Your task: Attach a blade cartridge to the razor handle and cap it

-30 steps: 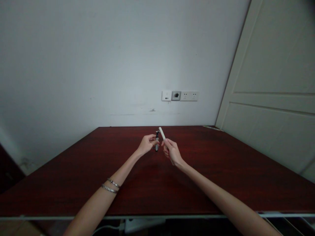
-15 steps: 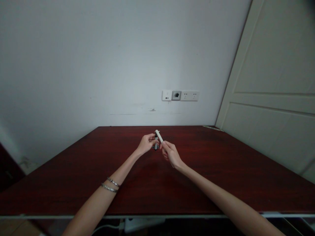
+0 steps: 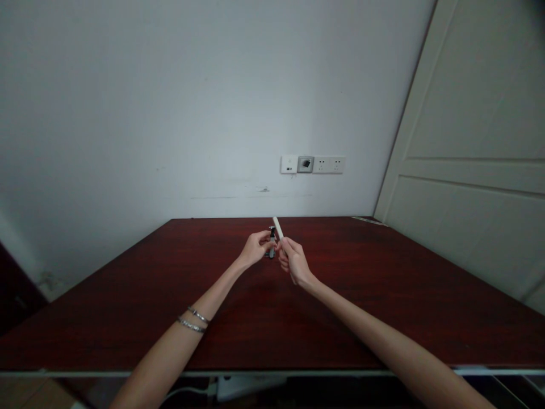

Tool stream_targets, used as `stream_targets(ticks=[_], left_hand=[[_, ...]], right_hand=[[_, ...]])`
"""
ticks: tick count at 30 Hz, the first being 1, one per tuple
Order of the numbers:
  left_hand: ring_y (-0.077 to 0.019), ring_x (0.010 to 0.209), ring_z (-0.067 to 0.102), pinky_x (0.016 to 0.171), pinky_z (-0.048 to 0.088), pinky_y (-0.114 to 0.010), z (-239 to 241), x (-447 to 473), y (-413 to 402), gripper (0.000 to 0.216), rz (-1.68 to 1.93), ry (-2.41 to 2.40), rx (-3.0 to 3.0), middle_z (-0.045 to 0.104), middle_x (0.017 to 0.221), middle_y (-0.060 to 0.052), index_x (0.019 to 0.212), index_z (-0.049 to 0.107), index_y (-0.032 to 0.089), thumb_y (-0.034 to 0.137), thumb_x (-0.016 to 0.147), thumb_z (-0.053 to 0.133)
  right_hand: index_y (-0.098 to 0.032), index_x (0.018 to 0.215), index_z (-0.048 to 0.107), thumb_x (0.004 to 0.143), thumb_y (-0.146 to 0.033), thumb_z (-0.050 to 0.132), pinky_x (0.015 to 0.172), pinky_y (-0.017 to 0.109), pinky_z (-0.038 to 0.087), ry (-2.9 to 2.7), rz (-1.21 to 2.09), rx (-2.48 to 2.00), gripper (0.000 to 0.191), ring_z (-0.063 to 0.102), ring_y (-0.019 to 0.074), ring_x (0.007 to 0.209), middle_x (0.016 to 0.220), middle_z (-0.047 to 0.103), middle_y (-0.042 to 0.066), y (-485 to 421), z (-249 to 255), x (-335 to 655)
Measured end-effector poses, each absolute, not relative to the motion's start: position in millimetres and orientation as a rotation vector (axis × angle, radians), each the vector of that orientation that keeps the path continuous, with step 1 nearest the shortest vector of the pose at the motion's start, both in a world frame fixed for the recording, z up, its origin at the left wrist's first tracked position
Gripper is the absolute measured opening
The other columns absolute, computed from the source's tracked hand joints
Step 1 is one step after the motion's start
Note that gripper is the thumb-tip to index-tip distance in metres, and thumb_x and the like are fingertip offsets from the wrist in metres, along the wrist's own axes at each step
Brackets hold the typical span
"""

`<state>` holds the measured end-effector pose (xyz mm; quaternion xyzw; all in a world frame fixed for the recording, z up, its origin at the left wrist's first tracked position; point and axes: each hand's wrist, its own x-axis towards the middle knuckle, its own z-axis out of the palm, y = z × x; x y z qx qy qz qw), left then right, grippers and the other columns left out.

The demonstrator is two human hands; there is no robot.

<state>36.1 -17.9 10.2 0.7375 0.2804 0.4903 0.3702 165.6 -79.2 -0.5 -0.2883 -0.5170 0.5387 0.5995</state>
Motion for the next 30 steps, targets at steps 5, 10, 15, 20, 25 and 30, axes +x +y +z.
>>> stream_targets(ticks=[5, 10, 15, 20, 25, 30], left_hand=[[-0.015, 0.065, 0.059, 0.063, 0.047, -0.027, 14, 35, -16, 0.019, 1.285, 0.766, 1.822, 0.065, 0.075, -0.005, 0.082, 0.062, 0.011, 0.021, 0.066, 0.065], [-0.0131, 0.061, 0.057, 0.059, 0.045, -0.024, 17, 36, -18, 0.015, 1.279, 0.744, 1.865, 0.063, 0.069, -0.003, 0.076, 0.061, 0.011, 0.022, 0.065, 0.065], [-0.0108, 0.057, 0.054, 0.056, 0.044, -0.022, 18, 33, -18, 0.012, 1.286, 0.76, 1.886, 0.06, 0.064, -0.001, 0.072, 0.06, 0.012, 0.021, 0.066, 0.064], [-0.0107, 0.055, 0.054, 0.053, 0.043, -0.021, 16, 32, -16, 0.019, 1.24, 0.775, 1.834, 0.061, 0.064, -0.001, 0.075, 0.061, 0.012, 0.024, 0.063, 0.068], [-0.0138, 0.062, 0.058, 0.06, 0.046, -0.025, 14, 36, -19, 0.022, 1.187, 0.729, 1.847, 0.063, 0.067, -0.003, 0.075, 0.059, 0.011, 0.026, 0.063, 0.07], [-0.0117, 0.057, 0.057, 0.057, 0.045, -0.024, 12, 36, -18, 0.021, 1.271, 0.81, 1.861, 0.059, 0.062, 0.001, 0.069, 0.052, 0.013, 0.022, 0.062, 0.069]], right_hand=[[-0.019, 0.069, 0.042, 0.077, -0.055, 0.05, 0.029, 0.015, 0.012, -1.208, 1.266, -0.712, 0.037, 0.017, 0.0024, 0.03, 0.04, 0.026, -0.012, -86, -14, 165], [-0.019, 0.07, 0.043, 0.076, -0.055, 0.05, 0.029, 0.015, 0.012, -1.205, 1.231, -0.686, 0.037, 0.017, 0.0022, 0.03, 0.041, 0.026, -0.012, -85, -6, 163], [-0.019, 0.07, 0.044, 0.077, -0.055, 0.048, 0.029, 0.015, 0.013, -1.226, 1.222, -0.686, 0.037, 0.017, 0.0026, 0.03, 0.041, 0.027, -0.012, -82, -7, 159], [-0.019, 0.069, 0.045, 0.078, -0.053, 0.048, 0.03, 0.016, 0.014, -1.267, 1.206, -0.718, 0.036, 0.018, 0.0032, 0.032, 0.041, 0.028, -0.011, -88, -14, 162], [-0.018, 0.067, 0.048, 0.08, -0.052, 0.046, 0.033, 0.018, 0.018, -1.361, 1.056, -0.711, 0.036, 0.024, 0.0045, 0.034, 0.044, 0.032, -0.009, -87, 2, 170], [-0.018, 0.066, 0.051, 0.081, -0.05, 0.046, 0.034, 0.018, 0.019, -1.409, 0.962, -0.798, 0.036, 0.026, 0.0053, 0.035, 0.043, 0.033, -0.008, -76, 5, 187]])
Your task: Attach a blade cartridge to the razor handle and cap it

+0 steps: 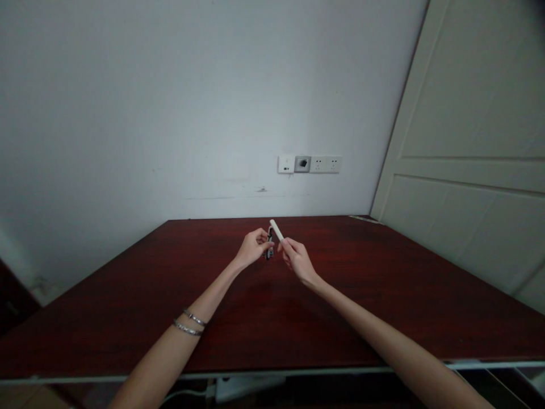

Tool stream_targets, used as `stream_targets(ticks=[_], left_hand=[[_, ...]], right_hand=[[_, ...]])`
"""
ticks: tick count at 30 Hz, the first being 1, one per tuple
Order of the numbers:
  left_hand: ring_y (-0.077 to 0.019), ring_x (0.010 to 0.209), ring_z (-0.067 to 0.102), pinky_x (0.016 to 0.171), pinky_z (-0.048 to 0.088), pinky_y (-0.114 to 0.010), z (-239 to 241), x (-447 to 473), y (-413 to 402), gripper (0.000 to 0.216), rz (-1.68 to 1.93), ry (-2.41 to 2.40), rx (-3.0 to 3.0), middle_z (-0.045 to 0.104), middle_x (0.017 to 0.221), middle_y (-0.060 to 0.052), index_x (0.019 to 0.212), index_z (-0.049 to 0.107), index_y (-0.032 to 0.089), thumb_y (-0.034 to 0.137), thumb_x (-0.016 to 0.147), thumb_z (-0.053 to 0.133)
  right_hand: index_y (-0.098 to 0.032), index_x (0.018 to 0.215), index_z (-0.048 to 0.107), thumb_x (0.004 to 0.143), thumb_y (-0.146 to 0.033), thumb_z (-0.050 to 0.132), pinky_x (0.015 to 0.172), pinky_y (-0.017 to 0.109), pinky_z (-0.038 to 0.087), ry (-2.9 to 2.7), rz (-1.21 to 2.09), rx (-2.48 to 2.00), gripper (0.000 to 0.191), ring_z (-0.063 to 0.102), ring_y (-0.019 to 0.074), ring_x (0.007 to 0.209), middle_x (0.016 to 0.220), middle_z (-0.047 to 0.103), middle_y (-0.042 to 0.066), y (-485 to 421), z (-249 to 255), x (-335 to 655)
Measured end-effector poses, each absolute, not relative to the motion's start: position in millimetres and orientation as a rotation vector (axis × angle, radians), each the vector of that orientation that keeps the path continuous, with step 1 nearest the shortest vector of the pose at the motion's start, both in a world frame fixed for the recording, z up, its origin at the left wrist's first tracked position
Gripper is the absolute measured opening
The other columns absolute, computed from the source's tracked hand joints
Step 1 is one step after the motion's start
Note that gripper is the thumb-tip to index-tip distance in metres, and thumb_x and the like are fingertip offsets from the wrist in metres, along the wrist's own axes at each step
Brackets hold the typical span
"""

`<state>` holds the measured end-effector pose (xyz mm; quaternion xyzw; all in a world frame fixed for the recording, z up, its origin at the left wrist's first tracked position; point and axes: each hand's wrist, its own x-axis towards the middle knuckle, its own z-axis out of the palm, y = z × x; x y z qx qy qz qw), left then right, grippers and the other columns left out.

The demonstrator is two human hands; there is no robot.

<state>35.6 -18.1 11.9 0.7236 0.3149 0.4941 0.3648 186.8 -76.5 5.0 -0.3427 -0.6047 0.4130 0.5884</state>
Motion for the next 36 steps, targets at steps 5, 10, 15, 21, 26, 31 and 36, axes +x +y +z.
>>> stream_targets(ticks=[5, 10, 15, 21, 26, 31, 36], left_hand=[[-0.0115, 0.055, 0.057, 0.055, 0.044, -0.023, 10, 34, -16, 0.022, 1.275, 0.84, 1.858, 0.056, 0.059, 0.003, 0.068, 0.048, 0.015, 0.022, 0.063, 0.068], [-0.0115, 0.059, 0.057, 0.058, 0.045, -0.023, 18, 30, -18, 0.02, 1.279, 0.805, 1.906, 0.057, 0.064, 0.002, 0.07, 0.048, 0.015, 0.021, 0.065, 0.066], [-0.0131, 0.071, 0.058, 0.07, 0.045, -0.025, 26, 18, -18, 0.009, 1.37, 0.828, 2.106, 0.061, 0.075, -0.002, 0.079, 0.056, 0.014, 0.022, 0.075, 0.057], [-0.0155, 0.082, 0.058, 0.077, 0.044, -0.027, 25, 17, -18, 0.012, 1.387, 0.857, 2.455, 0.063, 0.088, -0.005, 0.089, 0.059, 0.015, 0.015, 0.08, 0.05], [-0.0155, 0.083, 0.058, 0.078, 0.044, -0.027, 22, 18, -15, 0.015, 1.393, 0.815, 2.529, 0.063, 0.089, -0.006, 0.093, 0.058, 0.015, 0.013, 0.082, 0.048], [-0.0148, 0.083, 0.058, 0.077, 0.044, -0.026, 22, 16, -14, 0.016, 1.36, 0.811, 2.542, 0.062, 0.089, -0.005, 0.092, 0.058, 0.015, 0.012, 0.082, 0.046], [-0.0153, 0.081, 0.058, 0.076, 0.043, -0.026, 22, 17, -16, 0.016, 1.336, 0.829, 2.512, 0.062, 0.088, -0.006, 0.091, 0.059, 0.014, 0.011, 0.08, 0.048]], right_hand=[[-0.018, 0.067, 0.049, 0.08, -0.05, 0.047, 0.032, 0.018, 0.017, -1.374, 1.033, -0.777, 0.035, 0.023, 0.0048, 0.033, 0.041, 0.03, -0.009, -74, 5, 196], [-0.017, 0.069, 0.053, 0.08, -0.048, 0.048, 0.031, 0.017, 0.017, -1.433, 1.098, -0.754, 0.034, 0.025, 0.0042, 0.033, 0.042, 0.034, -0.008, -73, 3, 201], [-0.016, 0.095, 0.059, 0.079, -0.042, 0.055, 0.03, 0.017, 0.019, -1.399, 0.917, -0.661, 0.032, 0.031, 0.0038, 0.032, 0.05, 0.048, -0.005, -67, 20, 229], [-0.02, 0.117, 0.059, 0.08, -0.035, 0.055, 0.043, 0.022, 0.041, -1.874, 0.73, -0.724, 0.04, 0.053, 0.008, 0.047, 0.087, 0.068, 0.006, -81, 58, 247], [-0.023, 0.112, 0.063, 0.084, -0.031, 0.05, 0.078, 0.033, 0.049, -2.098, 0.546, -0.762, 0.032, 0.063, 0.0201, 0.092, 0.108, 0.066, 0.005, -91, 64, 245], [-0.026, 0.114, 0.061, 0.085, -0.025, 0.047, 0.083, 0.032, 0.047, -2.292, 0.452, -0.665, 0.032, 0.063, 0.0185, 0.095, 0.111, 0.065, 0.003, -92, 61, 243], [-0.022, 0.116, 0.06, 0.087, -0.024, 0.046, 0.071, 0.028, 0.048, -2.125, 0.181, -0.716, 0.033, 0.063, 0.0162, 0.078, 0.096, 0.07, 0.007, -86, 50, 241]])
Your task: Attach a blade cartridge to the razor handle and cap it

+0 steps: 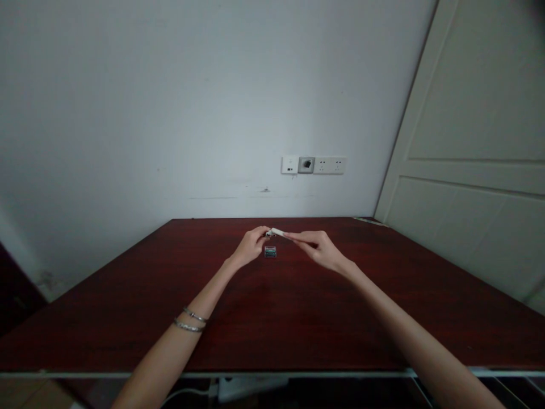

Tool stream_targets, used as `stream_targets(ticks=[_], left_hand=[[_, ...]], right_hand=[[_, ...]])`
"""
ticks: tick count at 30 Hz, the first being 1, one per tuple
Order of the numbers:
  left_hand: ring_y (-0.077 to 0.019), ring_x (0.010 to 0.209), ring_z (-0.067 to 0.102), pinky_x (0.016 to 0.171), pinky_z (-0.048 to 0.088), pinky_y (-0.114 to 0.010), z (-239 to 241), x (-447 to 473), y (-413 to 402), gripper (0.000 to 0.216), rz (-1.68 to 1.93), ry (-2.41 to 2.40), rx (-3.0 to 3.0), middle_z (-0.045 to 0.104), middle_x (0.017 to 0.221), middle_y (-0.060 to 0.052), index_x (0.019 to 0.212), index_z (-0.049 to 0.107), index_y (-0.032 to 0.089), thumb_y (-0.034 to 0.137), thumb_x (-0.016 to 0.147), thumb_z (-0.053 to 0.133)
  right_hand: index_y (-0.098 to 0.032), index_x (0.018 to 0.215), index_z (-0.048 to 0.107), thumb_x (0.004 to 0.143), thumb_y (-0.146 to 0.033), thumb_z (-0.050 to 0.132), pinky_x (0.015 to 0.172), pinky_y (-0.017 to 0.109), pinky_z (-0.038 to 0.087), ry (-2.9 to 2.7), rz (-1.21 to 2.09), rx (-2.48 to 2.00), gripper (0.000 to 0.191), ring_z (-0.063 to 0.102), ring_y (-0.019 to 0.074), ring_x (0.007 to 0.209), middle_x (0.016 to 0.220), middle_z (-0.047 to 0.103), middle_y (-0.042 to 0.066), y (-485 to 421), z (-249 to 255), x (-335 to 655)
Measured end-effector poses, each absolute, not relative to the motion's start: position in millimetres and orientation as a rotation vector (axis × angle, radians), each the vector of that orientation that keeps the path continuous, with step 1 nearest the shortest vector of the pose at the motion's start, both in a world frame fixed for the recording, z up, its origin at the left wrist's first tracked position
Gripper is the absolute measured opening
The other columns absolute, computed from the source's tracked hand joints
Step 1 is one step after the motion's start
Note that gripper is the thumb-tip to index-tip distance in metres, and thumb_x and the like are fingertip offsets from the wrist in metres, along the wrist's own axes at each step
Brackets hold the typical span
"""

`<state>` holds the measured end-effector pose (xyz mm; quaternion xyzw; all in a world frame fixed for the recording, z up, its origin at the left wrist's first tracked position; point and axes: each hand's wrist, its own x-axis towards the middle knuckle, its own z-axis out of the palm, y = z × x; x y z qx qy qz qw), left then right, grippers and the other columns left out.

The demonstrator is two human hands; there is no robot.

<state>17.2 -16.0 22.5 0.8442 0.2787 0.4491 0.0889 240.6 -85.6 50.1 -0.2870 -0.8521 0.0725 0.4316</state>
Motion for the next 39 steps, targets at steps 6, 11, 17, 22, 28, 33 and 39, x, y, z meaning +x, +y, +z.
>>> stream_targets(ticks=[6, 11, 17, 22, 28, 33, 39], left_hand=[[-0.0143, 0.079, 0.058, 0.075, 0.044, -0.025, 24, 19, -20, 0.016, 1.321, 0.811, 2.456, 0.062, 0.084, -0.004, 0.09, 0.059, 0.014, 0.012, 0.08, 0.046], [-0.0146, 0.081, 0.058, 0.077, 0.044, -0.026, 22, 20, -20, 0.017, 1.273, 0.79, 2.503, 0.063, 0.087, -0.004, 0.088, 0.059, 0.014, 0.009, 0.08, 0.046], [-0.0146, 0.083, 0.058, 0.078, 0.043, -0.027, 19, 22, -20, 0.021, 1.268, 0.754, 2.484, 0.062, 0.091, -0.005, 0.094, 0.059, 0.015, 0.008, 0.08, 0.045], [-0.0146, 0.084, 0.058, 0.077, 0.043, -0.026, 20, 22, -22, 0.021, 1.266, 0.753, 2.504, 0.063, 0.088, -0.005, 0.09, 0.06, 0.014, 0.006, 0.078, 0.045], [-0.0139, 0.081, 0.058, 0.075, 0.043, -0.025, 19, 21, -20, 0.02, 1.272, 0.785, 2.485, 0.062, 0.086, -0.004, 0.089, 0.059, 0.014, 0.006, 0.078, 0.045], [-0.0147, 0.081, 0.058, 0.076, 0.043, -0.026, 16, 19, -18, 0.017, 1.262, 0.827, 2.466, 0.063, 0.088, -0.005, 0.092, 0.059, 0.015, 0.011, 0.08, 0.047], [-0.0142, 0.082, 0.058, 0.077, 0.043, -0.025, 16, 20, -18, 0.021, 1.253, 0.819, 2.469, 0.063, 0.089, -0.004, 0.092, 0.06, 0.014, 0.008, 0.079, 0.045]], right_hand=[[-0.023, 0.119, 0.058, 0.087, -0.02, 0.044, 0.061, 0.024, 0.044, -2.211, 0.046, -0.706, 0.035, 0.057, 0.0132, 0.063, 0.08, 0.068, 0.007, -83, 37, 234], [-0.023, 0.118, 0.059, 0.087, -0.02, 0.044, 0.069, 0.027, 0.048, -2.175, 0.164, -0.68, 0.035, 0.063, 0.0157, 0.075, 0.097, 0.069, 0.006, -81, 43, 232], [-0.024, 0.117, 0.059, 0.086, -0.022, 0.045, 0.085, 0.031, 0.048, -2.117, 0.29, -0.67, 0.034, 0.062, 0.0185, 0.098, 0.112, 0.064, 0.004, -80, 49, 231], [-0.023, 0.114, 0.061, 0.085, -0.023, 0.048, 0.087, 0.033, 0.048, -2.186, 0.399, -0.673, 0.032, 0.062, 0.0189, 0.1, 0.111, 0.064, 0.002, -82, 50, 231], [-0.024, 0.113, 0.061, 0.085, -0.023, 0.049, 0.088, 0.035, 0.048, -2.193, 0.457, -0.689, 0.031, 0.062, 0.0196, 0.099, 0.111, 0.064, 0.002, -84, 47, 233], [-0.024, 0.115, 0.06, 0.086, -0.024, 0.047, 0.09, 0.038, 0.046, -2.097, 0.405, -0.742, 0.032, 0.06, 0.0206, 0.103, 0.114, 0.062, 0.003, -83, 47, 236], [-0.024, 0.116, 0.06, 0.085, -0.021, 0.048, 0.089, 0.036, 0.047, -2.217, 0.397, -0.722, 0.033, 0.061, 0.0202, 0.1, 0.112, 0.063, 0.003, -85, 52, 239]])
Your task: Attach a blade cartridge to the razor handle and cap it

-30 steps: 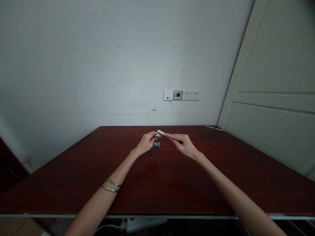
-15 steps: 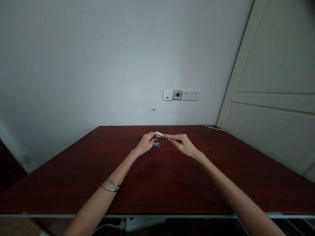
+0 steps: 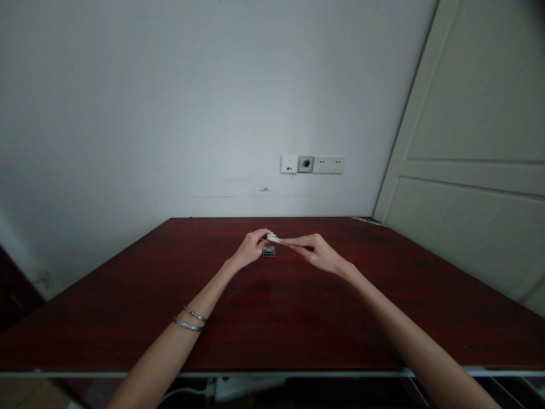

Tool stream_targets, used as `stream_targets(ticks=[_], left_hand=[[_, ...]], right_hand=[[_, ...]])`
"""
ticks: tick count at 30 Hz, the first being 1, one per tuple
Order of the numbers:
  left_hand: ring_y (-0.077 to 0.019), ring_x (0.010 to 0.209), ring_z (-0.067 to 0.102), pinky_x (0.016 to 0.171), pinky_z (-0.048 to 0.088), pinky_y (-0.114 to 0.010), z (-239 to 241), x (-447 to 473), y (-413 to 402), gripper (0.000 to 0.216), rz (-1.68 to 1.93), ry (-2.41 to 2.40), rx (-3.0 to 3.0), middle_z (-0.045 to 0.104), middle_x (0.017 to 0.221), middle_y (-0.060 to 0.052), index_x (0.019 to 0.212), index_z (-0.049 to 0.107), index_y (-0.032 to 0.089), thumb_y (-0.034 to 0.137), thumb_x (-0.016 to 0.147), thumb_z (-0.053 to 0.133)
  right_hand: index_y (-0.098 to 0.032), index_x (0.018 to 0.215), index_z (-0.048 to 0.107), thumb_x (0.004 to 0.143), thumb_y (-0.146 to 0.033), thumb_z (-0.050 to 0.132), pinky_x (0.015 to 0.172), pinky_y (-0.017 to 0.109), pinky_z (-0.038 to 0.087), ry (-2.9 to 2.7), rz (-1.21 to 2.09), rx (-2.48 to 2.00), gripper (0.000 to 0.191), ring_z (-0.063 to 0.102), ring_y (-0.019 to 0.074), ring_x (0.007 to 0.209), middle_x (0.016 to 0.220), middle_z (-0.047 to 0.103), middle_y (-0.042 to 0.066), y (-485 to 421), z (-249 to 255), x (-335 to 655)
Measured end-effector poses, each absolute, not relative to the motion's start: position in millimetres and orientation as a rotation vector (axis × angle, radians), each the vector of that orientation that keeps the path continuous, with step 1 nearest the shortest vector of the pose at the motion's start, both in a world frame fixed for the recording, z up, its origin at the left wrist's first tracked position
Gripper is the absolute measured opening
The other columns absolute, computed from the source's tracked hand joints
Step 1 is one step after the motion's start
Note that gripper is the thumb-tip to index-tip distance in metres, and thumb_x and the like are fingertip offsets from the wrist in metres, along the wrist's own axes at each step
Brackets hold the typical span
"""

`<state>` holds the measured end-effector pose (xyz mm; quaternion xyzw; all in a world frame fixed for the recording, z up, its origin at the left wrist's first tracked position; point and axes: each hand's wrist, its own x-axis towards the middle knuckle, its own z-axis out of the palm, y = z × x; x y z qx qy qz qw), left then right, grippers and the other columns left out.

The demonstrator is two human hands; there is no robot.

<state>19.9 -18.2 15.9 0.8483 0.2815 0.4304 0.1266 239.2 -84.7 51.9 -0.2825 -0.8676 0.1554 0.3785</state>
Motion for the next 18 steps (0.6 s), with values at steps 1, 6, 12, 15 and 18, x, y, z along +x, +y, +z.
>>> stream_targets(ticks=[1, 6, 12, 15, 18], left_hand=[[-0.0141, 0.081, 0.058, 0.076, 0.043, -0.025, 16.2, 20.0, -18.4, 0.02, 1.253, 0.826, 2.462, 0.063, 0.088, -0.004, 0.092, 0.06, 0.014, 0.009, 0.08, 0.045], [-0.0146, 0.082, 0.058, 0.076, 0.043, -0.025, 17.3, 19.4, -18.0, 0.02, 1.27, 0.828, 2.453, 0.063, 0.088, -0.004, 0.09, 0.06, 0.014, 0.008, 0.078, 0.045], [-0.0153, 0.081, 0.059, 0.076, 0.044, -0.026, 17.7, 18.3, -16.5, 0.017, 1.278, 0.871, 2.407, 0.064, 0.087, -0.005, 0.09, 0.06, 0.014, 0.012, 0.077, 0.049], [-0.0156, 0.082, 0.058, 0.076, 0.044, -0.026, 17.9, 18.1, -16.4, 0.018, 1.288, 0.859, 2.398, 0.064, 0.087, -0.005, 0.09, 0.06, 0.014, 0.011, 0.077, 0.048], [-0.0156, 0.08, 0.059, 0.075, 0.045, -0.026, 18.8, 18.3, -17.0, 0.016, 1.27, 0.864, 2.371, 0.064, 0.085, -0.005, 0.09, 0.06, 0.014, 0.014, 0.079, 0.049]], right_hand=[[-0.023, 0.116, 0.059, 0.085, -0.022, 0.048, 0.089, 0.036, 0.047, -2.181, 0.383, -0.725, 0.033, 0.061, 0.0201, 0.101, 0.112, 0.063, 0.003, -84.8, 52.4, 239.6], [-0.024, 0.115, 0.06, 0.086, -0.023, 0.048, 0.087, 0.036, 0.048, -2.256, 0.388, -0.693, 0.032, 0.062, 0.0195, 0.098, 0.111, 0.064, 0.003, -84.7, 53.8, 239.7], [-0.023, 0.115, 0.06, 0.086, -0.025, 0.048, 0.088, 0.038, 0.048, -2.14, 0.402, -0.728, 0.032, 0.061, 0.0208, 0.1, 0.112, 0.063, 0.003, -81.9, 51.7, 238.8], [-0.024, 0.113, 0.062, 0.085, -0.025, 0.05, 0.087, 0.037, 0.048, -2.187, 0.431, -0.713, 0.031, 0.062, 0.0207, 0.098, 0.11, 0.064, 0.003, -81.2, 50.5, 239.0], [-0.024, 0.115, 0.06, 0.086, -0.025, 0.048, 0.091, 0.039, 0.046, -2.092, 0.399, -0.722, 0.031, 0.06, 0.0208, 0.103, 0.113, 0.063, 0.003, -81.1, 50.2, 239.3]])
